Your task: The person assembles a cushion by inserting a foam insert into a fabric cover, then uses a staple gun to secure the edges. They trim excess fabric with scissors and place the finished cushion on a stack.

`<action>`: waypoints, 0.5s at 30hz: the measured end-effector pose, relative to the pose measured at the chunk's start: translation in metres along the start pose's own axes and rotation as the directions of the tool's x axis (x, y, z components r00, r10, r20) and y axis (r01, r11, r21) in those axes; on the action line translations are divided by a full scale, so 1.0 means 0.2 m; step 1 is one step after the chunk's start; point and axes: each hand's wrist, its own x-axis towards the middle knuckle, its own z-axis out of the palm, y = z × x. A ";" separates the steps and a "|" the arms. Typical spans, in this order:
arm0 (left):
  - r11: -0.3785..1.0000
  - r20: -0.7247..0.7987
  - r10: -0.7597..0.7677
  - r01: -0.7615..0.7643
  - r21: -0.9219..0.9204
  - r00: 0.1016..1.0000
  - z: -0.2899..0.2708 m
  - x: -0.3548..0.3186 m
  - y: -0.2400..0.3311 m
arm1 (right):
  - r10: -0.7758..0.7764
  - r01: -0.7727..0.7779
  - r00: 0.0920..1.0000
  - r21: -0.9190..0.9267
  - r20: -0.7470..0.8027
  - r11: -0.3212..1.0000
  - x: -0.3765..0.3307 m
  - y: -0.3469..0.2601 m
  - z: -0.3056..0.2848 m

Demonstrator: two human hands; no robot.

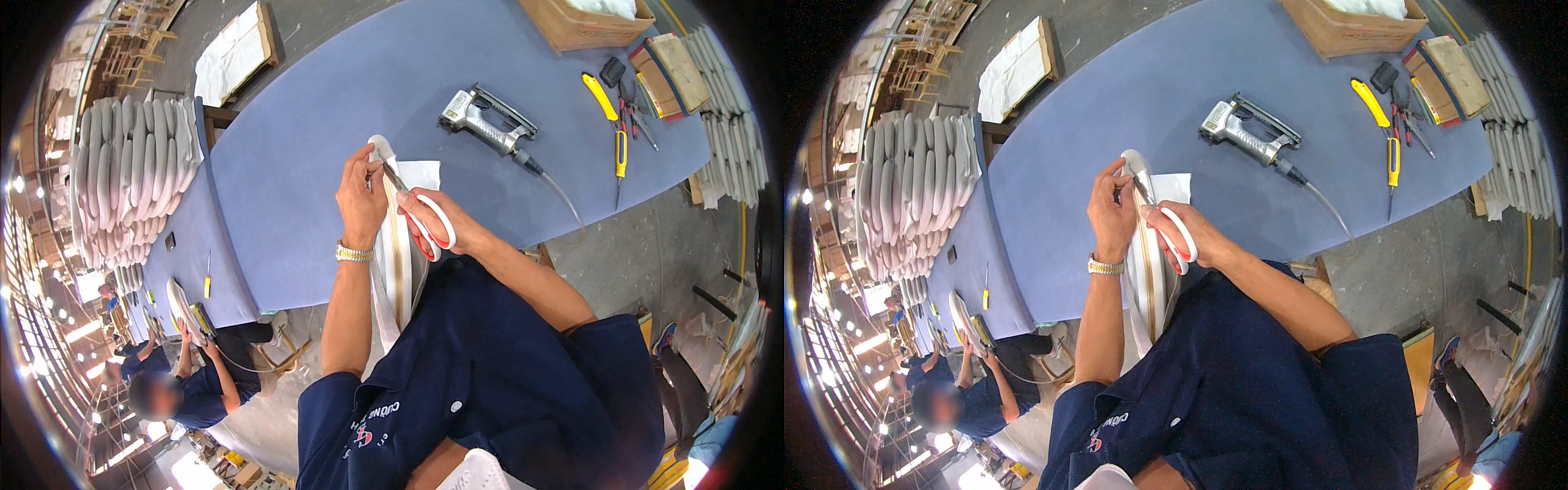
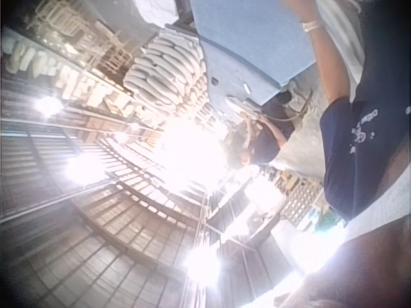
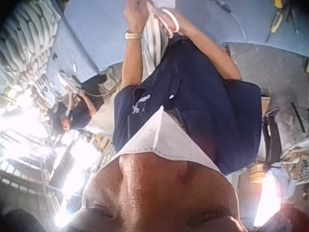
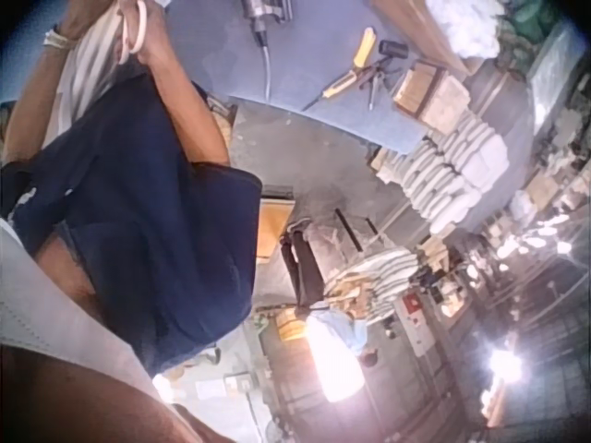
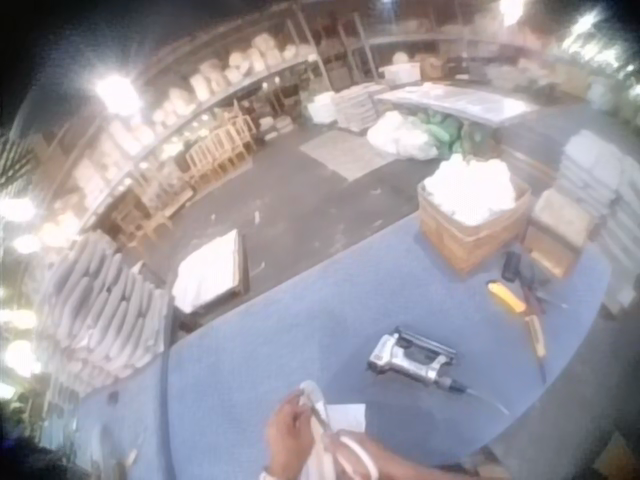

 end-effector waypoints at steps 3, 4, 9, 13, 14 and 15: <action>1.000 -0.024 -0.013 0.012 -0.025 1.000 0.01 0.00 -0.01 | -0.013 0.013 1.000 -0.032 -0.016 0.999 -0.01 0.00 0.02; 0.999 -0.034 -0.010 0.009 -0.032 0.999 0.01 0.00 -0.02 | -0.002 0.001 1.000 -0.032 -0.027 0.999 -0.01 0.00 0.03; 1.000 -0.058 0.014 -0.015 -0.019 0.998 0.02 -0.01 -0.06 | 0.021 -0.022 0.999 -0.028 -0.047 0.999 0.00 0.00 0.05; 0.999 -0.069 0.000 -0.003 -0.037 0.998 0.02 -0.01 -0.07 | 0.006 -0.007 0.999 -0.026 -0.039 1.000 0.00 -0.01 0.05; 0.999 -0.069 -0.003 0.000 -0.033 0.998 0.01 -0.01 -0.07 | 0.004 -0.004 1.000 -0.013 -0.028 1.000 0.00 0.00 0.04; 0.998 -0.077 -0.033 0.029 -0.051 0.996 0.02 -0.02 -0.08 | 0.002 -0.002 1.000 0.001 -0.018 1.000 0.00 0.00 0.04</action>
